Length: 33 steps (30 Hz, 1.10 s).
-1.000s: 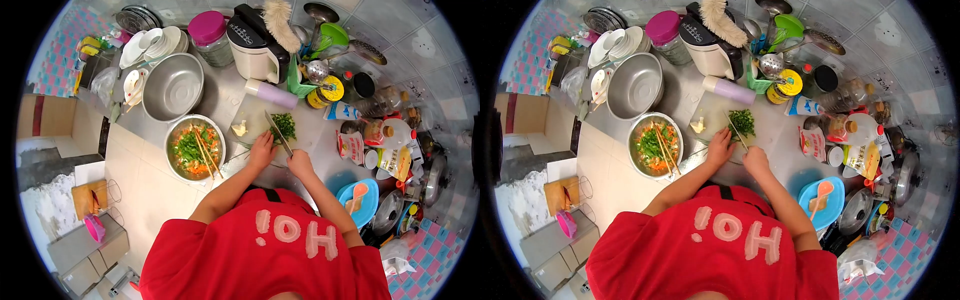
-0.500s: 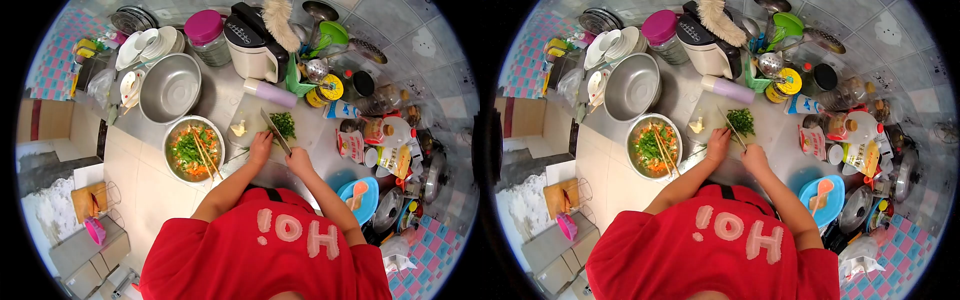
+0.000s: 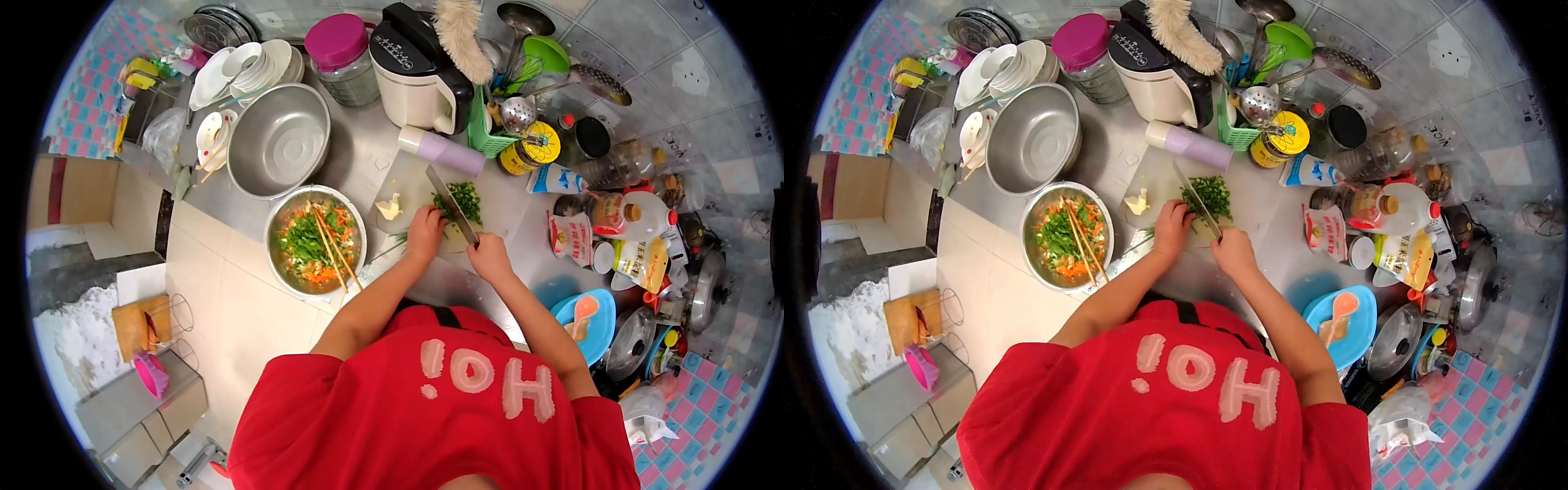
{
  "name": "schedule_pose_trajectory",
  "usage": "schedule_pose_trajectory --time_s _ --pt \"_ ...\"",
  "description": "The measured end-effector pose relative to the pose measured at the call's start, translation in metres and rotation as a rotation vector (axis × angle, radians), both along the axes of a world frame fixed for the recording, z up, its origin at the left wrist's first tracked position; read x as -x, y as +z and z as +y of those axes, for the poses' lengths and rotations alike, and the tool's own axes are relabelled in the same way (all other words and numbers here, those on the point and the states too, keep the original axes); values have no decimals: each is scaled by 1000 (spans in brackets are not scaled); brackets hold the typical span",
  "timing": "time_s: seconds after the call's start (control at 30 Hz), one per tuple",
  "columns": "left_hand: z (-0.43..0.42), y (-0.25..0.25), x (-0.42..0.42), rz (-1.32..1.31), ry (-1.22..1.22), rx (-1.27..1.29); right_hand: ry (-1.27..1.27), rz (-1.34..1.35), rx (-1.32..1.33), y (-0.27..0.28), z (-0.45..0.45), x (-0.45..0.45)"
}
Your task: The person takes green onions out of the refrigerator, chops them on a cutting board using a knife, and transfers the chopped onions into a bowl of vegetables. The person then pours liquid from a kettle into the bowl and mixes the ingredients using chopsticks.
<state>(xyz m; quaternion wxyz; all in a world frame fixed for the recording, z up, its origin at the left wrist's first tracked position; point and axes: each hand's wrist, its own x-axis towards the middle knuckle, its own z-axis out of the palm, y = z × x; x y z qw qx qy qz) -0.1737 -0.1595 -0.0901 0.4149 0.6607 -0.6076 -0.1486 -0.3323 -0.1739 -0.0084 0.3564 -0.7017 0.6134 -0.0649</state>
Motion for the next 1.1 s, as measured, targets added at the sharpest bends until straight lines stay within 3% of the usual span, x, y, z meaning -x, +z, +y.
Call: schedule_pose_trajectory --time_s 0.2,0.37,0.5,0.6,0.7,0.87,1.1 --pt "5 -12 -8 -203 -186 -2 18 213 -95 -2 9 -5" --pt "6 -9 -4 -182 -146 87 -22 102 -9 -43 3 -14" --pt "10 3 -5 -201 -119 177 7 -52 17 -18 -5 -11" --pt "16 7 -1 -108 -35 59 60 22 -18 -7 2 -5" --pt "16 -3 -6 -136 -128 53 80 192 -104 -9 10 -9" --pt "18 -12 -8 -187 -140 88 -41 13 -23 -40 9 -16" --pt "1 -9 -7 -69 -53 46 42 7 -7 -5 7 5"
